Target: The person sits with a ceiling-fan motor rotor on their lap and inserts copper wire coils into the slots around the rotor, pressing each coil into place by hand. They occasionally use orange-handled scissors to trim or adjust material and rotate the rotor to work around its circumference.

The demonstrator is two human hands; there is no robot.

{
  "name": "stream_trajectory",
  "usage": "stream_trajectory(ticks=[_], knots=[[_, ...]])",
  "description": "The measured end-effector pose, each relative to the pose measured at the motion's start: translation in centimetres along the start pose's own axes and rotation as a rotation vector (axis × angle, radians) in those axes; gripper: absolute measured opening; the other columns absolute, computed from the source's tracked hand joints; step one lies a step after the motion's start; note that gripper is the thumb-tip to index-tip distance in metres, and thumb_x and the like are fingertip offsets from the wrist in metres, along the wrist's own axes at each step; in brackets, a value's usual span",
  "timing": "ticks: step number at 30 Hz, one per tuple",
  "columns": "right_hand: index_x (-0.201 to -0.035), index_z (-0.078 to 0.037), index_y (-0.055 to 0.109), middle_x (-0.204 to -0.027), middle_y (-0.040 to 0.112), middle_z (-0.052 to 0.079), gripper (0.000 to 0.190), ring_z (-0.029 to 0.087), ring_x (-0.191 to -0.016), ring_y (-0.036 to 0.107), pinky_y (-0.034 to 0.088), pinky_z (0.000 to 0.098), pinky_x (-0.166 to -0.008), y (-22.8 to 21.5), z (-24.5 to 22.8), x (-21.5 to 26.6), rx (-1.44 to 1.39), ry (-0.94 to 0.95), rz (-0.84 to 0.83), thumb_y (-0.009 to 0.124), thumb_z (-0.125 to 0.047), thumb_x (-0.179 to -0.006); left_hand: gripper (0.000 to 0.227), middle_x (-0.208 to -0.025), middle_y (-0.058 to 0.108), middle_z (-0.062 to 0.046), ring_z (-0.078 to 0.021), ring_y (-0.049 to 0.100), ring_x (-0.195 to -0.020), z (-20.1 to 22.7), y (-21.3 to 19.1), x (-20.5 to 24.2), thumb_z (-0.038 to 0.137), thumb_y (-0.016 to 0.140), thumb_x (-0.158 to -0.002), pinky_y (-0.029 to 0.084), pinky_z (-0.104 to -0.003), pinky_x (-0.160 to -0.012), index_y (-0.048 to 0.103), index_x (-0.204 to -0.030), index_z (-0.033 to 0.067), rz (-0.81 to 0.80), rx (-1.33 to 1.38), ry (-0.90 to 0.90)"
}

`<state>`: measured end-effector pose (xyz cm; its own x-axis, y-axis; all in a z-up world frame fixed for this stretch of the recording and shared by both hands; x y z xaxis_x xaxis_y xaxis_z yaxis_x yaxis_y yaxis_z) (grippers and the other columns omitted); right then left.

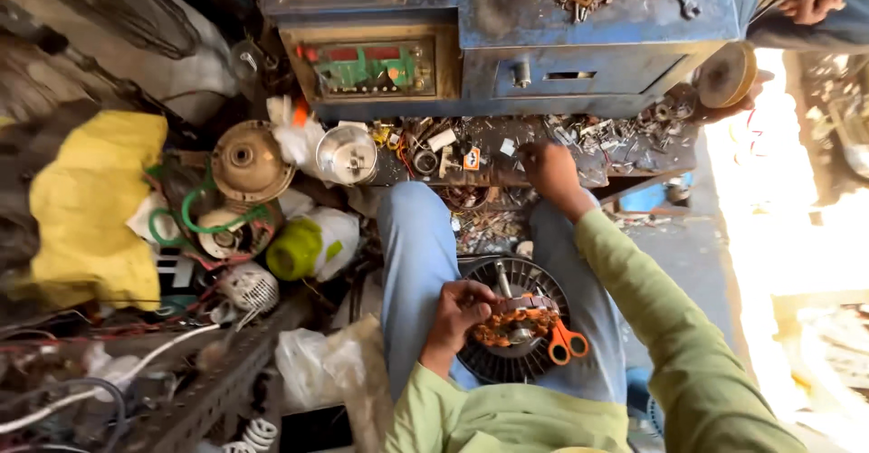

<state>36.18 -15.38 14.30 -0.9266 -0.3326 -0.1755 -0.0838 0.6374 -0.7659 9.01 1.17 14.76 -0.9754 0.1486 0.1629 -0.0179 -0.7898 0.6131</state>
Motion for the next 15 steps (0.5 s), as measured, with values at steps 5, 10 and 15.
stream_trajectory(ticks=[5, 10, 15], knots=[[-0.105, -0.01, 0.079, -0.094, 0.073, 0.019, 0.023, 0.04, -0.086, 0.069, 0.056, 0.0495, -0.075, 3.3, 1.7, -2.1, 0.106, 0.11, -0.087, 0.073, -0.02, -0.085, 0.035, -0.098, 0.076, -0.008, -0.0161, 0.072, -0.093, -0.4, 0.1, 0.4, 0.024, 0.092, -0.08, 0.056, -0.029, -0.086, 0.074, -0.099, 0.0019, 0.006, 0.11, -0.067], [-0.103, -0.014, 0.081, -0.099, 0.071, 0.015, 0.02, 0.039, -0.084, 0.068, 0.055, 0.0487, -0.073, 3.8, 1.6, -2.3, 0.142, -0.026, -0.026, 0.074, -0.019, -0.085, 0.033, -0.098, 0.075, -0.006, -0.017, 0.074, -0.095, -0.2, 0.0, 0.2, 0.022, 0.093, -0.079, 0.057, -0.03, -0.086, 0.073, -0.097, 0.0023, 0.003, 0.11, -0.062], [-0.096, -0.01, 0.08, -0.099, 0.071, 0.013, 0.011, 0.036, -0.083, 0.069, 0.055, 0.0452, -0.073, 1.8, 0.2, -1.8, 0.052, -0.065, 0.061, 0.076, -0.015, -0.088, 0.029, -0.095, 0.075, -0.008, -0.0207, 0.075, -0.099, -0.4, 0.4, 0.3, 0.017, 0.092, -0.081, 0.059, -0.033, -0.09, 0.074, -0.098, 0.0007, -0.027, 0.164, -0.057]])
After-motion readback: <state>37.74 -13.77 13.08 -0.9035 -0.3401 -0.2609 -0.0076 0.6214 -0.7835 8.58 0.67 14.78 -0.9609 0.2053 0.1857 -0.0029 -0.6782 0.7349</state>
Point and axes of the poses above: each hand's wrist, its own x-axis away from the middle knuckle, its own y-axis out of the palm, z = x × y, the point moved 8 cm from there along -x, towards the middle knuckle
